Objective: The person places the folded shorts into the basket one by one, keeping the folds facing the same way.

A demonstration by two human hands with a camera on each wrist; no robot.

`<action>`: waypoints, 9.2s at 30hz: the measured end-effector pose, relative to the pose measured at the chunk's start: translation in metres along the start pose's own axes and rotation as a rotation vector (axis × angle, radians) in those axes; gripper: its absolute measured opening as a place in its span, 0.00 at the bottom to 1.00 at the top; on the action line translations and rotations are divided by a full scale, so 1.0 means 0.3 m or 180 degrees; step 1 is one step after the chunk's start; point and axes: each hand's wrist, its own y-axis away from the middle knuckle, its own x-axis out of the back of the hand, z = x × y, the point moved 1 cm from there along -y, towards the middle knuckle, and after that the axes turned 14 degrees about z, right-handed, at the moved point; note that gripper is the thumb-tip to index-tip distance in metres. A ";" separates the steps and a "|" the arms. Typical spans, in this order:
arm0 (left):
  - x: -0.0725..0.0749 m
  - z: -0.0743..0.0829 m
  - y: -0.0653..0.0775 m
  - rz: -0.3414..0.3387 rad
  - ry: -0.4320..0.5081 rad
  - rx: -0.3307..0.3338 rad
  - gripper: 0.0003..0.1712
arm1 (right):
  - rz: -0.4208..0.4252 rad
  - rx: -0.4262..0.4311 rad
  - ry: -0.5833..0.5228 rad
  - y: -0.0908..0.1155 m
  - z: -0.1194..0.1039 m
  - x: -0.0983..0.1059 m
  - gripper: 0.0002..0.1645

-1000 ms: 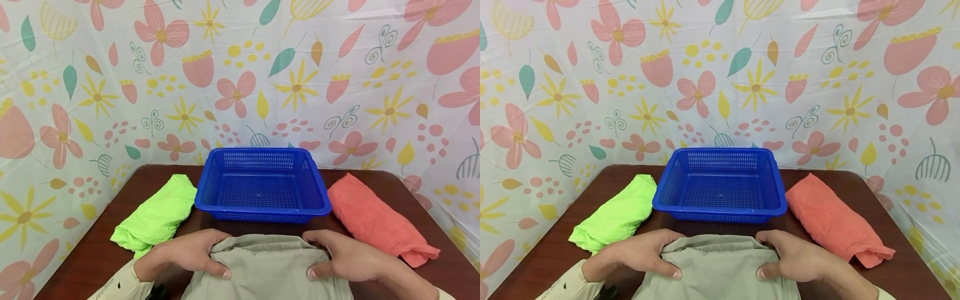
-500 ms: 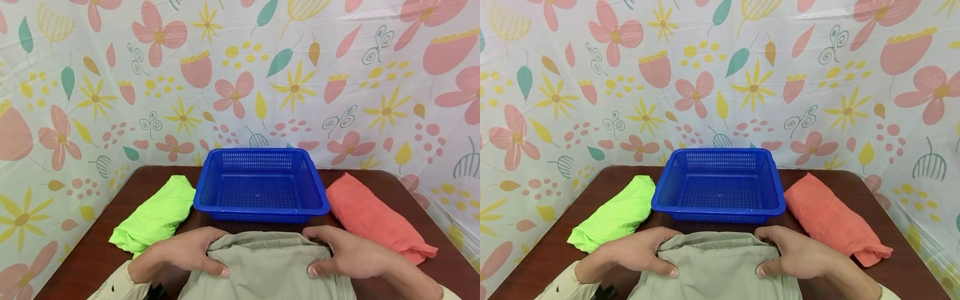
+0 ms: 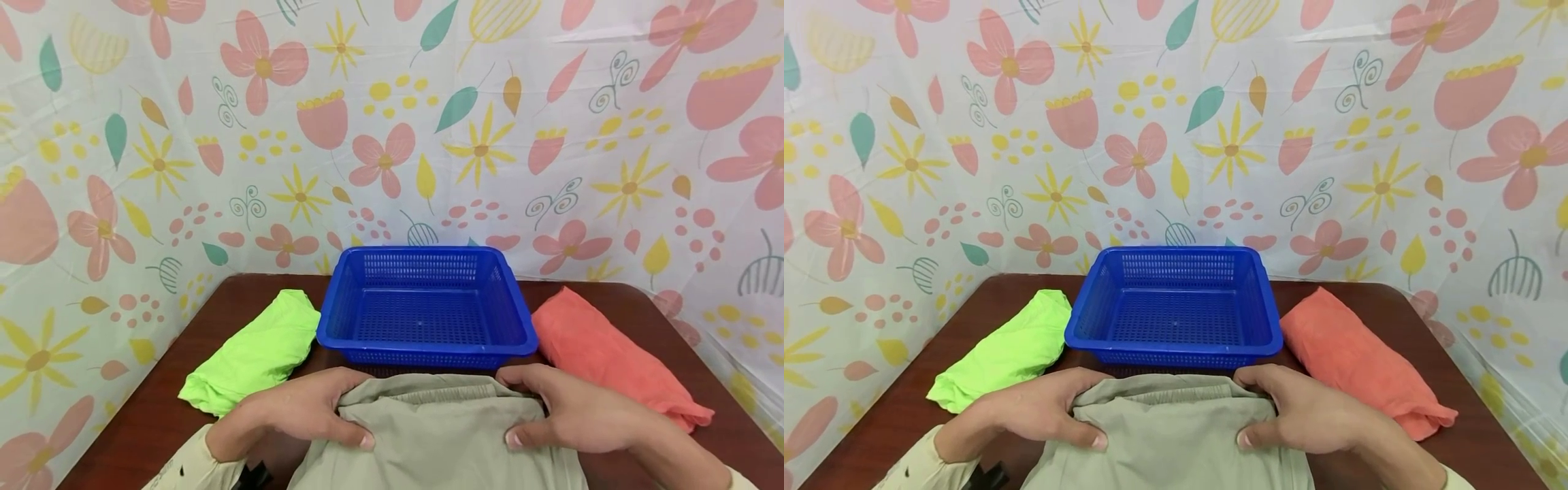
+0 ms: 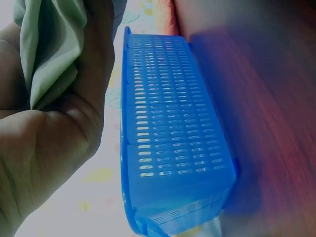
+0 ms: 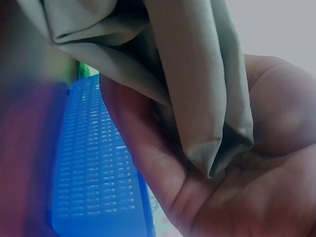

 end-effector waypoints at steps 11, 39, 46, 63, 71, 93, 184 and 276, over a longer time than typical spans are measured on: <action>0.014 0.031 -0.018 0.0061 -0.0129 -0.0319 0.43 | -0.0037 0.0094 -0.0115 -0.012 -0.016 0.020 0.19; 0.094 0.084 -0.062 0.0332 -0.0199 0.0085 0.20 | 0.0005 0.0243 -0.0165 -0.064 -0.038 0.097 0.15; 0.112 0.098 -0.083 0.0450 -0.0103 0.0212 0.17 | 0.0146 0.0249 -0.0058 -0.072 -0.040 0.126 0.15; 0.159 0.111 -0.125 0.0840 -0.0001 0.0468 0.12 | 0.0468 -0.0105 0.0063 -0.107 -0.053 0.171 0.16; 0.181 0.110 -0.137 0.1000 -0.0093 0.0578 0.12 | 0.0540 -0.0165 0.0079 -0.128 -0.046 0.189 0.16; 0.238 0.111 -0.162 0.1471 0.0395 0.0669 0.14 | 0.0630 -0.0237 -0.0555 -0.173 -0.049 0.233 0.21; 0.373 -0.074 -0.290 0.2310 -0.0370 0.0766 0.26 | 0.1315 -0.0751 -0.0587 -0.412 0.141 0.235 0.26; 0.239 -0.136 -0.400 0.1755 -0.3221 0.0794 0.21 | 0.1370 -0.0159 0.2508 -0.500 0.183 0.069 0.11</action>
